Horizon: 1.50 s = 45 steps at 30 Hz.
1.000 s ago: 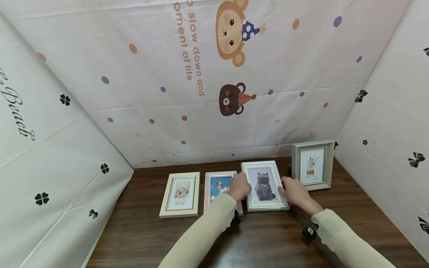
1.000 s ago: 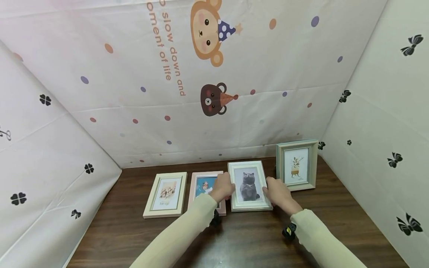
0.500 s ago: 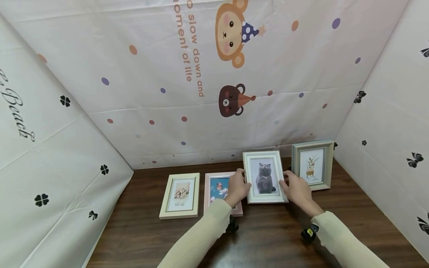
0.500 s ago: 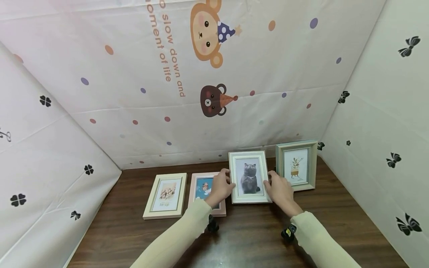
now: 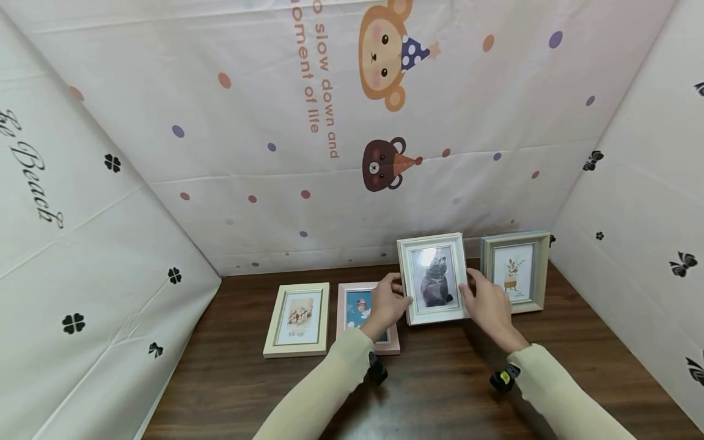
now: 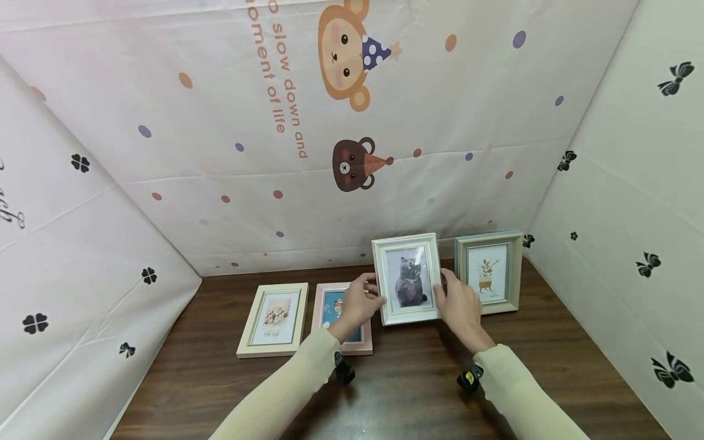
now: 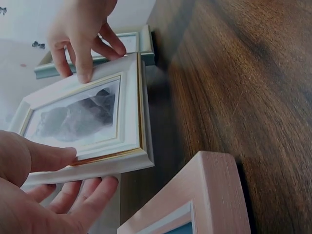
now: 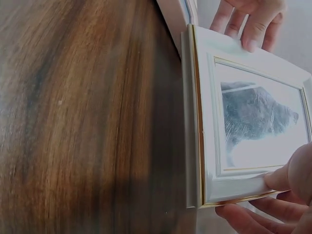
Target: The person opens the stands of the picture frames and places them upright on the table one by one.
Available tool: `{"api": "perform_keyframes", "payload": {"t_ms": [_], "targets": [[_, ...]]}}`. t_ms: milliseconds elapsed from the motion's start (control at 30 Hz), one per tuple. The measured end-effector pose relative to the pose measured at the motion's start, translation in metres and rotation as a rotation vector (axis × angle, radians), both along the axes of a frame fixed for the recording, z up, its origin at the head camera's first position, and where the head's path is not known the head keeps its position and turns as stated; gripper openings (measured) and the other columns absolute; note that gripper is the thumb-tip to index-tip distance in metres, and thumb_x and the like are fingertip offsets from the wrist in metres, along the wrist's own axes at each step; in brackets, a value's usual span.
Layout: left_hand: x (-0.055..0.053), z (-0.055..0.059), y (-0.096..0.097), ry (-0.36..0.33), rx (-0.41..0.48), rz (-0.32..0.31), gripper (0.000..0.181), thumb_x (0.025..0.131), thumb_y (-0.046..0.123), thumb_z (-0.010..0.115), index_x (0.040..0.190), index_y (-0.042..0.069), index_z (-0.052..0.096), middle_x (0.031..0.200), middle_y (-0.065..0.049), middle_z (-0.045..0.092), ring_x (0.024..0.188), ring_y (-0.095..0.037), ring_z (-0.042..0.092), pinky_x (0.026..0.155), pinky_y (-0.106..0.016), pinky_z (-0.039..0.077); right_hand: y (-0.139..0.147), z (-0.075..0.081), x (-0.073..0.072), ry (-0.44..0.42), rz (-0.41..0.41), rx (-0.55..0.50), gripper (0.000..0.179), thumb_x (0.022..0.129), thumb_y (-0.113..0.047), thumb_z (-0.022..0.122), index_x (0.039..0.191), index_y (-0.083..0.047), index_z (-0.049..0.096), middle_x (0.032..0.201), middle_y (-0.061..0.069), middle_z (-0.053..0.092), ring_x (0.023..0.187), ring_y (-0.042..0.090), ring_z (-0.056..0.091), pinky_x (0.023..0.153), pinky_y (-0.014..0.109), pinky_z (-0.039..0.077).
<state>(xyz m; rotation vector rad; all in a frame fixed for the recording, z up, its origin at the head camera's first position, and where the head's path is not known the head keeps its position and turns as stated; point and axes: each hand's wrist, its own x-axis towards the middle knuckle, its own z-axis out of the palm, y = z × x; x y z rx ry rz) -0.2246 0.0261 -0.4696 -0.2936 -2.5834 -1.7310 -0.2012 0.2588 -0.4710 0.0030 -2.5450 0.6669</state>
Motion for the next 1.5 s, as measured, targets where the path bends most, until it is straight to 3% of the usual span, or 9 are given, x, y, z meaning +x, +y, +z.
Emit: {"api": "perform_keyframes", "payload": {"t_ms": [533,733,1000,1233,1500], "targets": [[0.004,-0.001,-0.006,-0.012,0.067,-0.023,0.05,0.088,-0.002,0.077,0.135,0.004,0.06,0.099,-0.007,0.065,0.083,-0.014,0.068,0.073,-0.031,0.059,-0.004,-0.002,-0.003,0.021,0.008,-0.017,0.038,0.096,-0.013,0.071,0.13,0.003,0.064,0.098,0.022,0.073,0.05,0.021,0.047,0.045,0.035,0.035],[0.006,0.003,-0.009,0.011,0.062,0.015,0.04,0.087,0.003,0.079,0.125,0.005,0.066,0.1,-0.004,0.069,0.081,-0.011,0.069,0.072,-0.027,0.058,-0.012,0.003,-0.008,-0.037,-0.013,-0.045,0.037,0.099,-0.016,0.066,0.132,0.001,0.063,0.107,0.021,0.073,0.07,0.036,0.066,0.055,0.05,0.049],[0.014,0.011,-0.007,0.033,0.066,-0.006,0.035,0.085,0.007,0.082,0.117,0.007,0.066,0.096,-0.003,0.069,0.077,-0.009,0.065,0.069,-0.026,0.056,-0.017,0.005,-0.02,-0.166,-0.054,-0.093,0.038,0.102,-0.017,0.061,0.135,0.001,0.061,0.116,0.023,0.072,0.093,0.045,0.069,0.069,0.058,0.053],[0.018,0.011,0.001,0.058,0.061,0.009,0.034,0.084,0.006,0.083,0.112,0.01,0.063,0.091,0.001,0.068,0.074,-0.005,0.062,0.069,-0.025,0.055,-0.021,0.008,-0.027,-0.232,-0.057,-0.121,0.036,0.102,-0.016,0.061,0.135,0.001,0.061,0.117,0.022,0.072,0.094,0.043,0.069,0.071,0.056,0.054],[0.023,0.016,0.014,0.089,0.058,0.074,0.033,0.08,0.003,0.083,0.104,0.012,0.062,0.084,0.001,0.067,0.071,-0.003,0.06,0.068,-0.023,0.054,-0.023,0.009,-0.038,-0.305,-0.035,-0.098,0.037,0.104,-0.017,0.059,0.136,0.002,0.059,0.109,0.022,0.073,0.087,0.039,0.069,0.07,0.054,0.053]]}}
